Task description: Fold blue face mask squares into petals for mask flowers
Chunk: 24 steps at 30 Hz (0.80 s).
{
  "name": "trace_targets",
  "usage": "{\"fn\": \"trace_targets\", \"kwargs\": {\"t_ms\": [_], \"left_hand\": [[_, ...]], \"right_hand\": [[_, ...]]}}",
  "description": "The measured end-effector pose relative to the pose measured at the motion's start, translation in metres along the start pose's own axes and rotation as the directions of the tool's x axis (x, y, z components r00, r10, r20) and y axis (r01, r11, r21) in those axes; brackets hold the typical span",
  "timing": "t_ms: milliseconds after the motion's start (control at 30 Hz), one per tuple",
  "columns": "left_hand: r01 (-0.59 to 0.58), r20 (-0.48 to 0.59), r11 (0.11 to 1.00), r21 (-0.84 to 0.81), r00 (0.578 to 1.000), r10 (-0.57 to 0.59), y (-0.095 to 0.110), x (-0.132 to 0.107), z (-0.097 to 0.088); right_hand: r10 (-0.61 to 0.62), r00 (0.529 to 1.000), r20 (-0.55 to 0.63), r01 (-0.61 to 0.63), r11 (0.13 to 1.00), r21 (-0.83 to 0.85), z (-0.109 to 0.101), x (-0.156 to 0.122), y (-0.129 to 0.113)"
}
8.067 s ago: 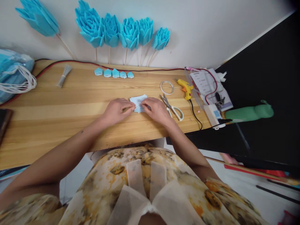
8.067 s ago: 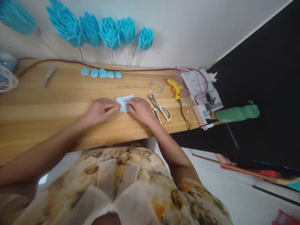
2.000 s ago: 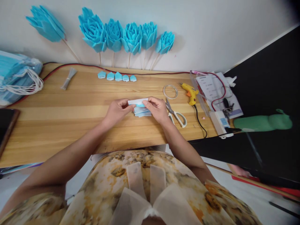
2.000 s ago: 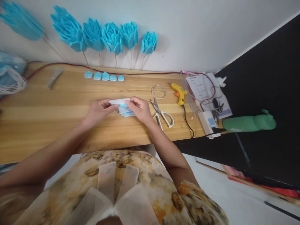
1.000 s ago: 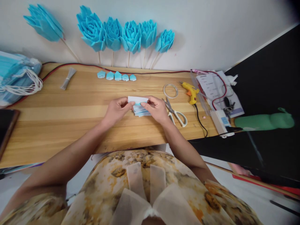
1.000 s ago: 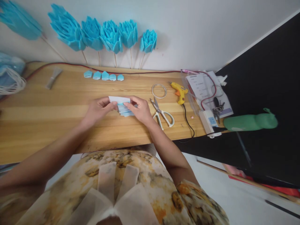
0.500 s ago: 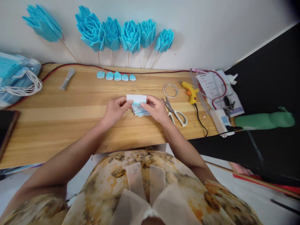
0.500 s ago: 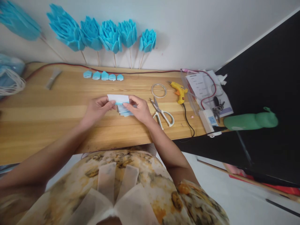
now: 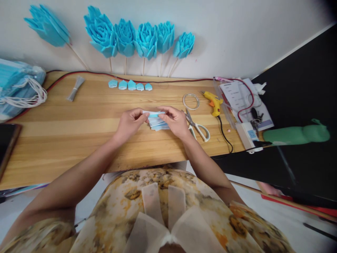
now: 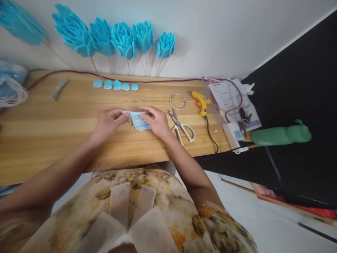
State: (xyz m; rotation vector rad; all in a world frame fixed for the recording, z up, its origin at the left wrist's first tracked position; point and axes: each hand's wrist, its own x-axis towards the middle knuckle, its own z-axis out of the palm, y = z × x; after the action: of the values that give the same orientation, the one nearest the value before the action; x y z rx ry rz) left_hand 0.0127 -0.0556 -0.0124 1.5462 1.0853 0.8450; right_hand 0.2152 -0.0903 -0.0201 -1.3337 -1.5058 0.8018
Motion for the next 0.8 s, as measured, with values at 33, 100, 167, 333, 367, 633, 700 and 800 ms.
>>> {"fn": "trace_targets", "kwargs": {"t_ms": [33, 100, 167, 333, 367, 633, 700, 800], "left_hand": [[-0.002, -0.003, 1.000, -0.002, 1.000, 0.002, 0.000, 0.000, 0.000], [-0.010, -0.008, 1.000, -0.003, 1.000, 0.010, -0.001, 0.001, 0.000], [-0.019, -0.015, 1.000, -0.002, 1.000, 0.018, -0.001, 0.001, -0.001], [-0.012, -0.007, 1.000, -0.011, 1.000, 0.012, 0.000, 0.001, -0.001], [-0.012, 0.001, 1.000, -0.015, 1.000, 0.012, 0.000, 0.001, 0.000], [0.006, 0.034, 1.000, -0.022, 0.999, -0.005, 0.000, 0.000, 0.001], [0.011, 0.033, 0.999, -0.030, 0.999, -0.010, 0.000, 0.000, 0.001], [0.018, 0.033, 0.999, -0.034, 0.999, -0.017, 0.000, -0.001, 0.001]], "right_hand": [[0.005, 1.000, -0.001, -0.005, 1.000, -0.004, 0.000, 0.000, 0.001], [0.015, 1.000, 0.006, -0.015, 1.000, -0.002, 0.001, 0.000, 0.003], [0.017, 1.000, 0.012, -0.017, 1.000, 0.003, 0.001, 0.000, 0.004], [0.007, 0.999, 0.038, -0.008, 0.999, 0.031, 0.000, 0.000, 0.003], [0.007, 0.999, 0.044, -0.009, 0.999, 0.035, -0.001, 0.000, 0.001], [0.053, 0.999, -0.002, -0.053, 0.997, 0.054, -0.001, 0.000, -0.007], [0.042, 0.999, 0.020, -0.043, 0.998, 0.042, 0.000, 0.000, -0.006], [0.028, 0.999, 0.042, -0.029, 0.999, 0.034, 0.001, 0.000, -0.001]]}}
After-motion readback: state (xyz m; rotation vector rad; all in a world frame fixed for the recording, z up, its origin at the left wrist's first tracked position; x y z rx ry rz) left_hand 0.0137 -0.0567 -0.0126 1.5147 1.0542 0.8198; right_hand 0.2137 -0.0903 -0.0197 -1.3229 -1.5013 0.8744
